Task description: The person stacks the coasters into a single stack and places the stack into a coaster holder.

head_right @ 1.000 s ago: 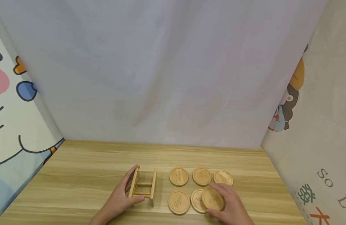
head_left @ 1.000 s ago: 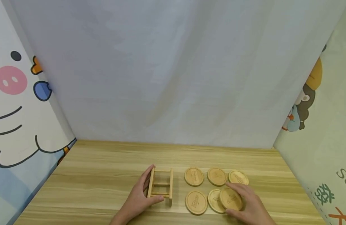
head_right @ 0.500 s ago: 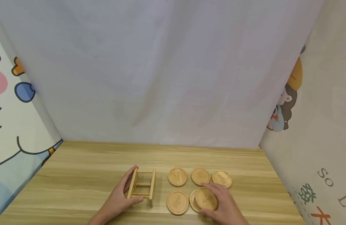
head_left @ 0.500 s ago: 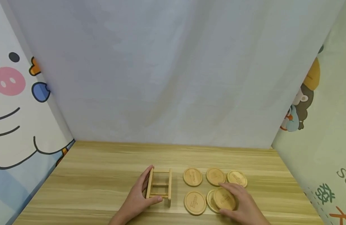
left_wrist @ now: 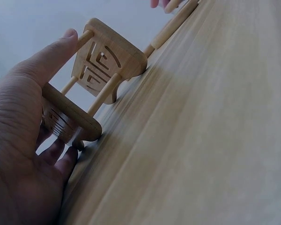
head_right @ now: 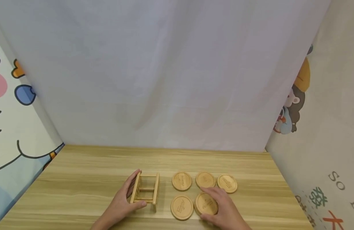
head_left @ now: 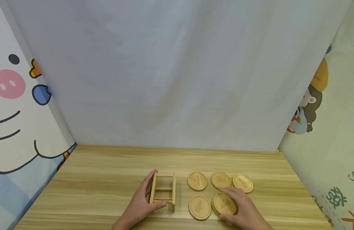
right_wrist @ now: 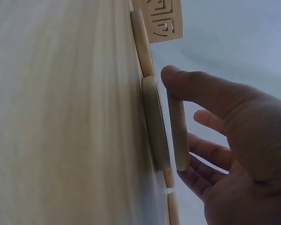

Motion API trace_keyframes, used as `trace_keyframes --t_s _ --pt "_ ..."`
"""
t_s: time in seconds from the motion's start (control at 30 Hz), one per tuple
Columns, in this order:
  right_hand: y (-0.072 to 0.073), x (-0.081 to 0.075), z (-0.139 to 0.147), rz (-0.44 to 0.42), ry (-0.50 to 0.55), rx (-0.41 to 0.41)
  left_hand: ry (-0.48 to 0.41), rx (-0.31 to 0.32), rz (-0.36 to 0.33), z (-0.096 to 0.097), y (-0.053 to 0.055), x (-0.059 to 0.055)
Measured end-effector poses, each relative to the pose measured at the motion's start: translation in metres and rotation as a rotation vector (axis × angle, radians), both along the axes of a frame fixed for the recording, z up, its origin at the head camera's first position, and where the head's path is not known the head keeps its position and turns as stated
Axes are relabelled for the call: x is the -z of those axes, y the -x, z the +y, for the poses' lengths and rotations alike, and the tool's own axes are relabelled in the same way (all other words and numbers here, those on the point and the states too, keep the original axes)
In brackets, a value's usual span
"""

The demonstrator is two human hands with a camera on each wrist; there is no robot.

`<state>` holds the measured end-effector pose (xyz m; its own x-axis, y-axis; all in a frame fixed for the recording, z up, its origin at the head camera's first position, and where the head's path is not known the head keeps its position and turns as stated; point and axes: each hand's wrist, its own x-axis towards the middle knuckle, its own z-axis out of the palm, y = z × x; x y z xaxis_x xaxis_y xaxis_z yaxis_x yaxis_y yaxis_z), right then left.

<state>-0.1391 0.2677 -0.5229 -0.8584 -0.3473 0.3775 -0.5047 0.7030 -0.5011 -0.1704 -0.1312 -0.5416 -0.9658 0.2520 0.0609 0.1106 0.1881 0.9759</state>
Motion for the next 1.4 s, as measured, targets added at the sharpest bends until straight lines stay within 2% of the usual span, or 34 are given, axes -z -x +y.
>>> trace_keyframes --t_s 0.33,0.7,1.4 --pt "0.003 -0.0009 0.0004 -0.072 -0.014 -0.041 -0.019 -0.008 -0.015 -0.0006 0.0008 0.0028" --pt "0.0024 0.0017 -0.0009 -0.057 -0.026 -0.049 -0.031 -0.005 -0.01 -0.0009 0.0016 0.0026" --pt "0.0023 0.0049 0.0021 -0.092 -0.02 -0.076 -0.019 -0.009 -0.011 0.0007 0.0015 0.0021"
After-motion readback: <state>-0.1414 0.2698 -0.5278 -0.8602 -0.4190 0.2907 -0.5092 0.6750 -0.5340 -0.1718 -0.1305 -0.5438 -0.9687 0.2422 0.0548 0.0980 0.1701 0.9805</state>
